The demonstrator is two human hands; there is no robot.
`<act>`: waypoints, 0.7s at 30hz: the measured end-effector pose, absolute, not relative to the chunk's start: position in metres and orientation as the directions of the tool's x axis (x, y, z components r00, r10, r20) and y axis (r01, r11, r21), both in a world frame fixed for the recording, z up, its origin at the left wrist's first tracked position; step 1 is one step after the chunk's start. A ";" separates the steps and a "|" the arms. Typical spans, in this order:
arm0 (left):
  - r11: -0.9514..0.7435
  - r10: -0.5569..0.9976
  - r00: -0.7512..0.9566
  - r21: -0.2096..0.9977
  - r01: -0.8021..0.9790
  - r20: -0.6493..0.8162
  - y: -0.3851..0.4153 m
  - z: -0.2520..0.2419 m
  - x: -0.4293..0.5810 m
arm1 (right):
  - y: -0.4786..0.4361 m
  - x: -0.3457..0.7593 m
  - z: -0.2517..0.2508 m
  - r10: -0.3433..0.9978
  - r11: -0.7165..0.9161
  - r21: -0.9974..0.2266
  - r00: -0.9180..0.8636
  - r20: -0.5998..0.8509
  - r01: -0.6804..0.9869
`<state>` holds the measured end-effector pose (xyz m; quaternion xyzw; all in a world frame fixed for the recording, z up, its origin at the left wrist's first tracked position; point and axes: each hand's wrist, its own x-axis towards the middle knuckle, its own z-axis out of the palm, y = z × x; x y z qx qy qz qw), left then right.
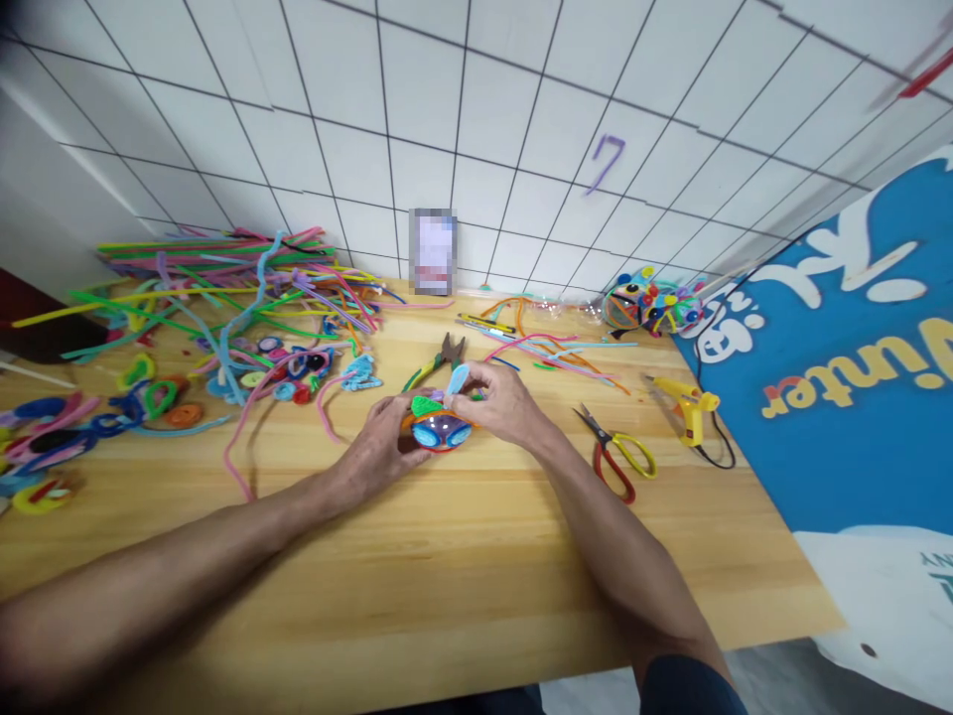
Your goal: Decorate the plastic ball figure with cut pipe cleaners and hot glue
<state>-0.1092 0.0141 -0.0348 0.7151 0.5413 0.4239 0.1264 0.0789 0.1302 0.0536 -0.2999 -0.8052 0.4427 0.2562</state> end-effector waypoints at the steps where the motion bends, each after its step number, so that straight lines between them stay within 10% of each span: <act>1: -0.384 0.880 0.054 0.641 0.665 0.471 0.014 -0.035 -0.109 | 0.130 0.079 0.054 0.711 0.429 -0.867 -0.688 0.149 0.256; 21: -0.343 0.905 0.044 0.665 0.663 0.423 0.014 -0.039 -0.109 | 0.128 0.078 0.056 0.720 0.394 -0.881 -0.684 0.119 0.262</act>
